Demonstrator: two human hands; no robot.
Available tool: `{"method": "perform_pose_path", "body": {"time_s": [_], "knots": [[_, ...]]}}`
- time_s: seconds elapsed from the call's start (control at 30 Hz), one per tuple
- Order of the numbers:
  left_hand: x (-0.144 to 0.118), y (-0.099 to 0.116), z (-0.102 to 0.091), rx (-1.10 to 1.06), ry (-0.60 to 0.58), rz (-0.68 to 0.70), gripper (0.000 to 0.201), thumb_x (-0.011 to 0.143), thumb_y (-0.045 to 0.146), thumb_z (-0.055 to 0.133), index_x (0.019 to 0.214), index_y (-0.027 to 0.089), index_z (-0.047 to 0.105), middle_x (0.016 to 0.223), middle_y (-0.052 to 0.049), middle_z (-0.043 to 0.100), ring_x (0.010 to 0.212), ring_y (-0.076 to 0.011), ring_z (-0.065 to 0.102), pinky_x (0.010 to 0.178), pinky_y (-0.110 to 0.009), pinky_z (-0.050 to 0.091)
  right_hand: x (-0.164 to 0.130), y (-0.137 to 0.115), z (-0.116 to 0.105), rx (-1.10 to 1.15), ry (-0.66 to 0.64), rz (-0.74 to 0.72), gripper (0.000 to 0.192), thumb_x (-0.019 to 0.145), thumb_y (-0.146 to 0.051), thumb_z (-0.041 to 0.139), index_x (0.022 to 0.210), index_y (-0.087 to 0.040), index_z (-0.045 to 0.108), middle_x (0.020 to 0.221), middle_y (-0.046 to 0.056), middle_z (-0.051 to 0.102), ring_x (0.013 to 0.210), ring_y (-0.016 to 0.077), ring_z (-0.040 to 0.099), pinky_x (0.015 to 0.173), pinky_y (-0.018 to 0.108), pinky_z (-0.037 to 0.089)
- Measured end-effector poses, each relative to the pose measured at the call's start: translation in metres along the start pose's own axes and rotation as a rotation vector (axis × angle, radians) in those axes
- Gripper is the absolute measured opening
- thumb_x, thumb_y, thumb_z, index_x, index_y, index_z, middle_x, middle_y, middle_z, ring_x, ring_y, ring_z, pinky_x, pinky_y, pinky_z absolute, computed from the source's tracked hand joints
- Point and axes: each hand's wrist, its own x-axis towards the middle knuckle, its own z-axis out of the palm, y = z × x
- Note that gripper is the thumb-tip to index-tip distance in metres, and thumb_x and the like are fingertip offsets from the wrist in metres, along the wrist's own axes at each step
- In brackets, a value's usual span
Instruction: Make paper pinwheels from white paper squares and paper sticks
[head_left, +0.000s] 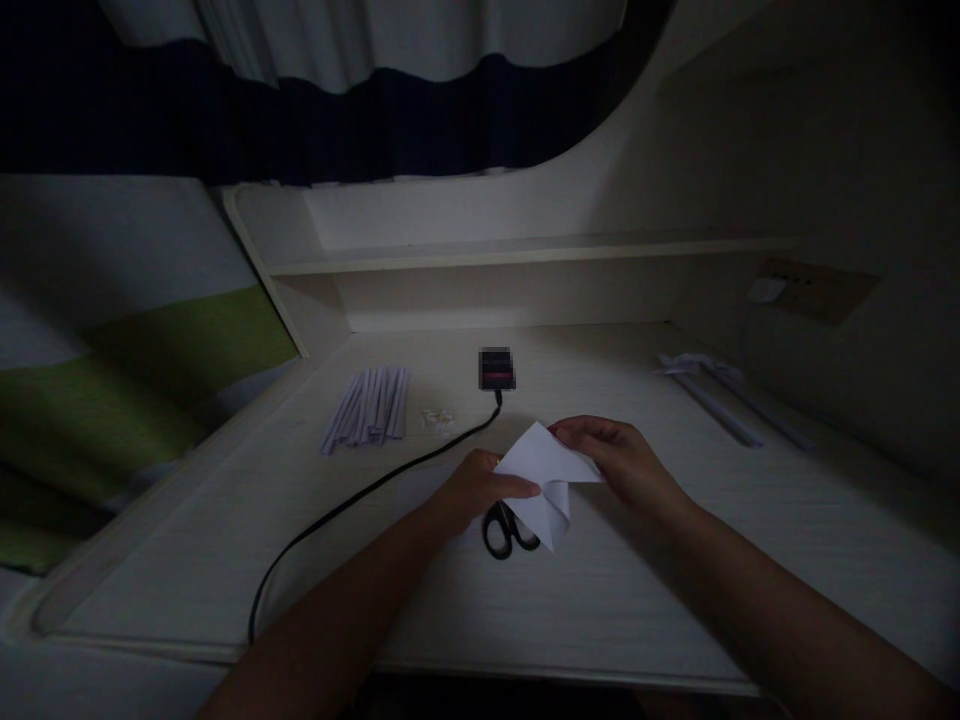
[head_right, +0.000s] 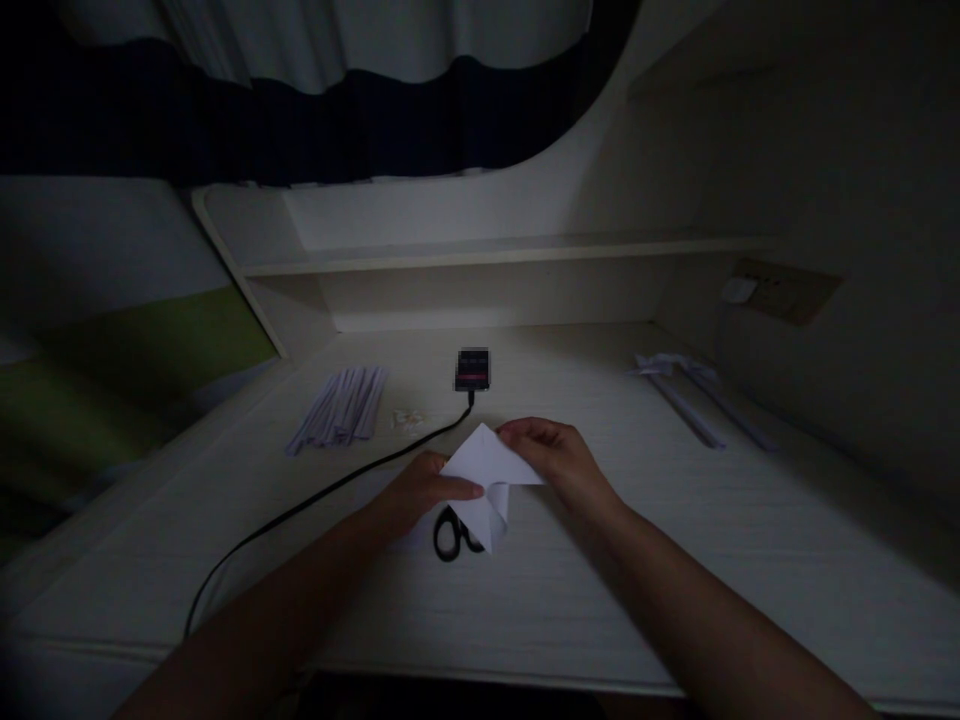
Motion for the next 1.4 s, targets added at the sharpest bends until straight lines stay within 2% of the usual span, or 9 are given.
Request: {"method": "perform_pose_path", "body": {"time_s": [0.1,0.17,0.23,0.37,0.43,0.53,0.77,1.13,1.4], "knots": [[0.001,-0.002,-0.002,-0.003,-0.023,-0.01,0.023,0.052,0.026,0.069,0.067,0.009,0.065,0.06,-0.003,0.061,0.055,-0.0125,0.053,0.058,-0.025,0.037,0.001,0.003,-0.002,-0.05,-0.022,0.002,0.021,0.055,-0.031,0.071,0.066,-0.016,0.062,0.06,0.0,0.061,0.051,0.01,0.052,0.049,0.023,0.04],[0.003,-0.004,-0.004,-0.038,-0.035,-0.009,0.021,0.052,0.025,0.069,0.066,0.009,0.065,0.06,-0.003,0.06,0.054,-0.0122,0.053,0.058,-0.025,0.037,0.001,0.005,-0.002,-0.12,-0.048,-0.08,0.017,0.057,-0.029,0.07,0.065,-0.017,0.061,0.06,-0.001,0.059,0.052,0.0097,0.052,0.05,0.023,0.04],[0.005,-0.005,-0.006,-0.091,-0.062,-0.011,0.021,0.053,0.023,0.068,0.067,0.009,0.065,0.061,-0.003,0.06,0.055,-0.0124,0.054,0.06,-0.025,0.038,-0.001,0.005,-0.002,-0.211,-0.073,-0.216,0.012,0.062,-0.028,0.067,0.065,-0.018,0.061,0.063,-0.001,0.058,0.057,0.0101,0.053,0.053,0.024,0.041],[0.005,-0.003,-0.007,-0.174,-0.11,-0.056,0.021,0.053,0.019,0.067,0.072,0.009,0.065,0.064,-0.004,0.061,0.059,-0.013,0.055,0.063,-0.026,0.039,-0.004,0.0,-0.004,-0.413,-0.162,-0.592,0.003,0.07,-0.022,0.06,0.071,-0.021,0.062,0.072,0.001,0.058,0.068,0.013,0.054,0.061,0.028,0.043],[0.004,-0.001,-0.008,-0.19,-0.109,-0.087,0.019,0.052,0.017,0.067,0.069,0.008,0.064,0.062,-0.003,0.06,0.058,-0.0124,0.055,0.062,-0.025,0.039,-0.005,-0.004,-0.005,-0.55,-0.258,-0.75,0.008,0.073,-0.019,0.056,0.075,-0.021,0.063,0.074,0.003,0.057,0.072,0.0141,0.053,0.064,0.03,0.044],[0.002,0.002,-0.008,-0.178,-0.123,-0.12,0.016,0.051,0.016,0.067,0.065,0.008,0.064,0.059,-0.002,0.059,0.056,-0.0119,0.054,0.059,-0.024,0.039,-0.006,-0.007,-0.009,-0.73,-0.372,-0.889,0.014,0.076,-0.015,0.051,0.083,-0.02,0.063,0.078,0.005,0.057,0.076,0.0149,0.052,0.067,0.032,0.044],[0.001,0.006,-0.01,-0.181,-0.127,-0.165,0.015,0.05,0.013,0.067,0.063,0.009,0.063,0.058,-0.002,0.059,0.054,-0.0121,0.054,0.059,-0.025,0.041,-0.006,-0.007,-0.016,-0.926,-0.504,-0.975,0.021,0.079,-0.016,0.048,0.095,-0.022,0.061,0.088,0.005,0.055,0.084,0.0144,0.05,0.071,0.031,0.044],[0.001,0.007,-0.01,-0.165,-0.128,-0.172,0.014,0.05,0.014,0.067,0.064,0.009,0.062,0.055,-0.001,0.058,0.055,-0.0123,0.054,0.059,-0.026,0.041,-0.009,-0.009,-0.012,-1.049,-0.503,-0.983,0.027,0.081,-0.015,0.045,0.101,-0.029,0.059,0.087,0.004,0.052,0.083,0.0134,0.047,0.07,0.028,0.043],[0.003,0.003,-0.012,-0.197,-0.148,-0.171,0.018,0.05,0.014,0.067,0.066,0.009,0.063,0.061,-0.002,0.061,0.058,-0.0123,0.056,0.06,-0.024,0.042,-0.01,-0.008,-0.012,-1.086,-0.501,-0.997,0.025,0.081,-0.015,0.046,0.097,-0.026,0.061,0.087,0.004,0.05,0.081,0.013,0.045,0.069,0.027,0.042]]}}
